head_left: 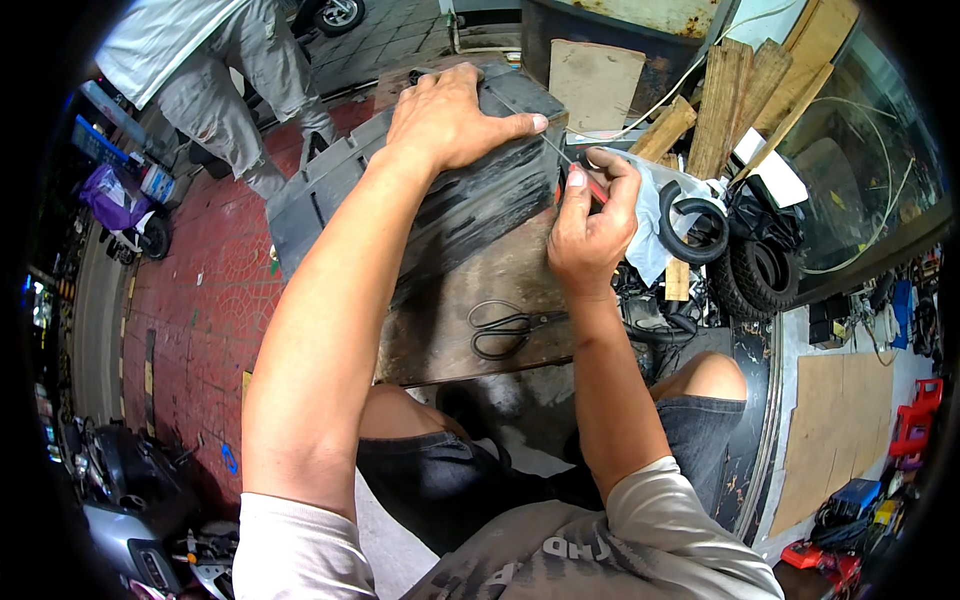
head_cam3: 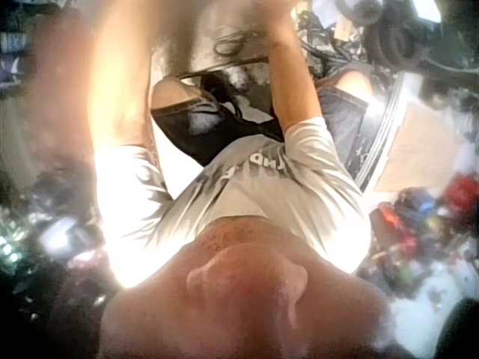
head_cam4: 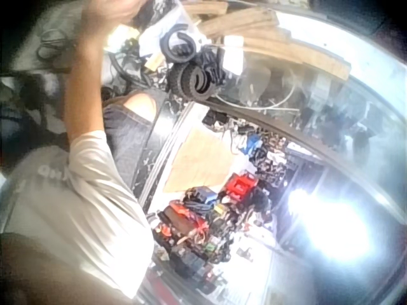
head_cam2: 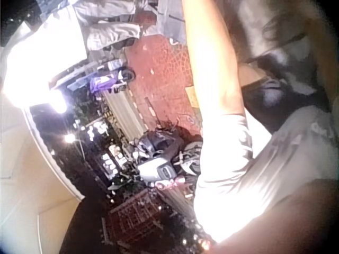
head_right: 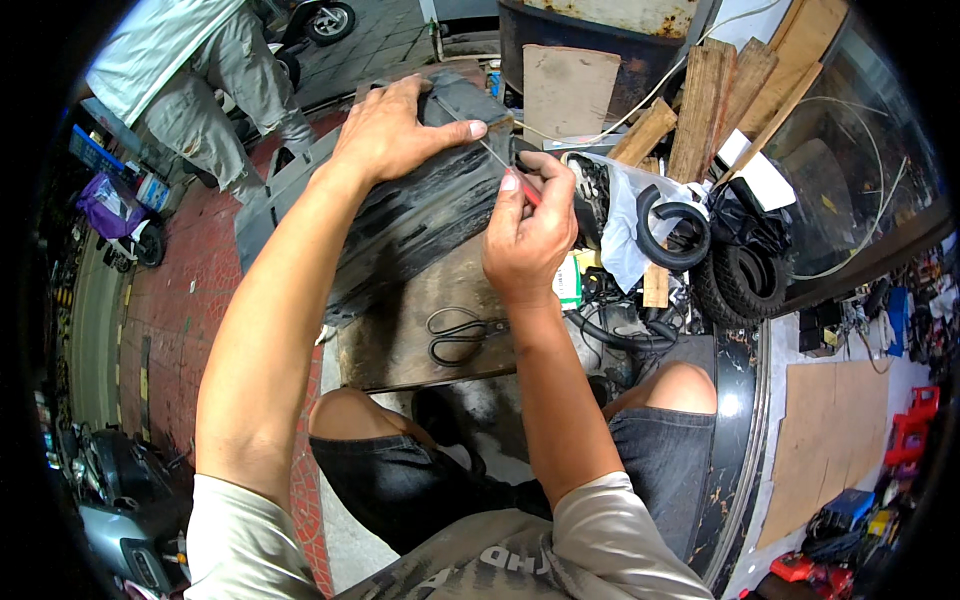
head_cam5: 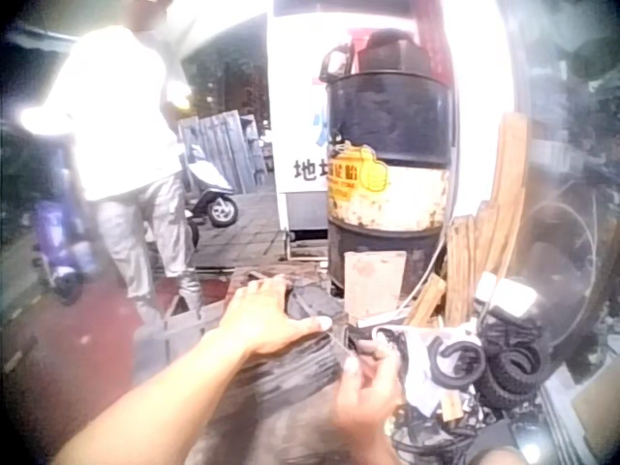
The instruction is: The person uses a screwdriver to pry open a large black plastic battery enclosure, removes an internal wire and component, and then uses the screwdriver to work inside the casing.
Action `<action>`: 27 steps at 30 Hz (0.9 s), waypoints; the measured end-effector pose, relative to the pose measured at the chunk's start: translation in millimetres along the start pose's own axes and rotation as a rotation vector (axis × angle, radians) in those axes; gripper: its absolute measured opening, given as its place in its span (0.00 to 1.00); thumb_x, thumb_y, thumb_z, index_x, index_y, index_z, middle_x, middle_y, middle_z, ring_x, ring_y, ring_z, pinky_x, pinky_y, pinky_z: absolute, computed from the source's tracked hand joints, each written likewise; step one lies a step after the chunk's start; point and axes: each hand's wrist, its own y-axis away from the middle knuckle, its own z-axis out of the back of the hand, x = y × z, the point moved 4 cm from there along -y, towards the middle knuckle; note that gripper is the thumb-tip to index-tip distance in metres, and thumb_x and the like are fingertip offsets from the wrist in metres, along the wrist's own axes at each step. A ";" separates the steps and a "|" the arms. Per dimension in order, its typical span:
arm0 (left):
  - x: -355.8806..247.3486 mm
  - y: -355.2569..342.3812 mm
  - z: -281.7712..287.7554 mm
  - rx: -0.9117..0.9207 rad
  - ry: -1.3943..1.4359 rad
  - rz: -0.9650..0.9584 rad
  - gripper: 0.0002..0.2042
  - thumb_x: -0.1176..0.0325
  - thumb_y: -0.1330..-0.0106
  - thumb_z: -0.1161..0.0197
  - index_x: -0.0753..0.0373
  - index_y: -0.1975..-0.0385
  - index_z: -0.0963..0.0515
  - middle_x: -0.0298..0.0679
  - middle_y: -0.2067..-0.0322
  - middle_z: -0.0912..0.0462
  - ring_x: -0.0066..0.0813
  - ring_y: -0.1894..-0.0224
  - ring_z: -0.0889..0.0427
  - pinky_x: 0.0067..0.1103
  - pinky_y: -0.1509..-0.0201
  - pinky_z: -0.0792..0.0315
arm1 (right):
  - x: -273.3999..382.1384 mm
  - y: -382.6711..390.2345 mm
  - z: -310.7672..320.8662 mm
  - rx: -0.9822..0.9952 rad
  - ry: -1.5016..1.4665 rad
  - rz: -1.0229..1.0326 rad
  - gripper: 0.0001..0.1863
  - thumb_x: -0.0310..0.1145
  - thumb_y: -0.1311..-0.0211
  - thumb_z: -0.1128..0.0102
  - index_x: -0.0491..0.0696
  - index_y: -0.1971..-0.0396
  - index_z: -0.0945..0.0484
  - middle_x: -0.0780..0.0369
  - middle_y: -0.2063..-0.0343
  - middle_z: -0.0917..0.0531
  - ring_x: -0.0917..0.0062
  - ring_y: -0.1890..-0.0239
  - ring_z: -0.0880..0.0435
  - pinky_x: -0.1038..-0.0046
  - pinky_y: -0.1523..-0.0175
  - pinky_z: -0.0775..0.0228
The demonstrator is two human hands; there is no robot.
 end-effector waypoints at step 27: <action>0.0 1.7 1.0 -0.007 -0.001 0.002 0.58 0.20 0.47 0.31 0.71 0.31 0.26 0.56 0.33 0.21 0.52 0.27 0.27 0.40 0.22 0.36 | -6.3 1.1 1.4 0.052 -0.075 -0.145 0.11 0.28 0.25 0.40 0.38 0.50 0.20 0.54 0.61 0.14 0.67 0.65 0.14 0.67 0.57 0.21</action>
